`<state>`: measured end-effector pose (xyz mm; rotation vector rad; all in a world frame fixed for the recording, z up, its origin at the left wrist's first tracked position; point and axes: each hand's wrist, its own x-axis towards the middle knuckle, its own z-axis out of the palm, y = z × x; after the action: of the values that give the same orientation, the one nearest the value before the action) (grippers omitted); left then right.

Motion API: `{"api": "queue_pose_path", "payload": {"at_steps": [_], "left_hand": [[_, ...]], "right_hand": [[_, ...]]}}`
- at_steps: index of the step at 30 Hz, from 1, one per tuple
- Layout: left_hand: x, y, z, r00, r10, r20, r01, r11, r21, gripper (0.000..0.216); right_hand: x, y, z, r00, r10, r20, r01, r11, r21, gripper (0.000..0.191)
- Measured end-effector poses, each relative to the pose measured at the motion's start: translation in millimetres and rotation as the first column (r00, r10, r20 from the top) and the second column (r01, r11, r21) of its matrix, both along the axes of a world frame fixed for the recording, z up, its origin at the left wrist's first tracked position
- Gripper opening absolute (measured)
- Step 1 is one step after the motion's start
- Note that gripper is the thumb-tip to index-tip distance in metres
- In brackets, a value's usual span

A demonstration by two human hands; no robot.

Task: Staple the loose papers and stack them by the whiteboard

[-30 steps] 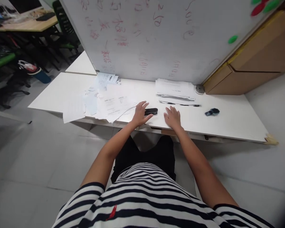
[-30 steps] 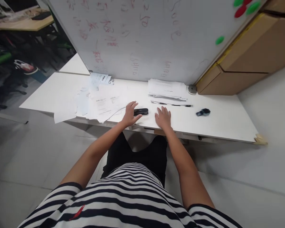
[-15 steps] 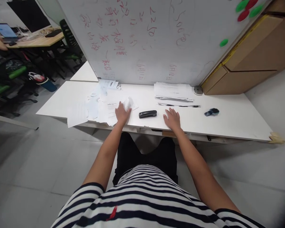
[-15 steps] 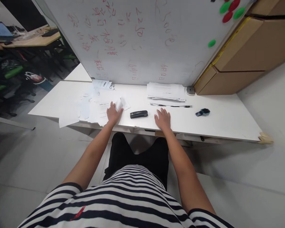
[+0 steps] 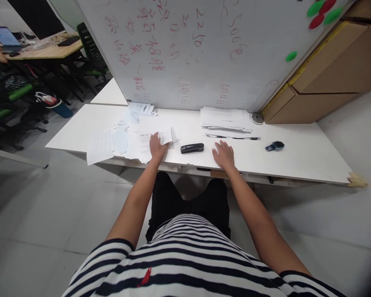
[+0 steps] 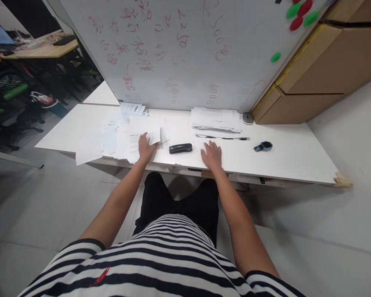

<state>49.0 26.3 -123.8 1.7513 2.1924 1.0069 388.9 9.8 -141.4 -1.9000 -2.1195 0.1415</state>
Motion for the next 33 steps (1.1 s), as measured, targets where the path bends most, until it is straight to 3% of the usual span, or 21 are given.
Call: {"api": "queue_pose_path", "payload": {"at_steps": [4,12,22,33], "left_hand": [[3.2,2.9,-0.9,0.990,-0.060,-0.126,0.060,0.998,-0.007,0.076],[6.2,0.8,3.0,0.996,-0.031,-0.081,0.035,0.998,0.052,0.097],[7.0,1.5,-0.1,0.988,0.003,-0.154,-0.003,1.000,0.000,0.062],[6.0,1.5,1.5,0.991,0.008,-0.130,-0.010,1.000,-0.015,0.052]], "right_hand": [[0.6,0.9,-0.2,1.000,0.007,-0.003,-0.007,1.000,-0.018,0.054],[0.3,-0.1,-0.7,1.000,0.005,0.004,-0.005,1.000,-0.003,0.053],[0.6,0.8,0.5,1.000,0.003,-0.002,-0.003,1.000,-0.022,0.053],[0.6,-0.9,2.2,1.000,0.009,-0.017,-0.009,1.000,-0.015,0.052]]}}
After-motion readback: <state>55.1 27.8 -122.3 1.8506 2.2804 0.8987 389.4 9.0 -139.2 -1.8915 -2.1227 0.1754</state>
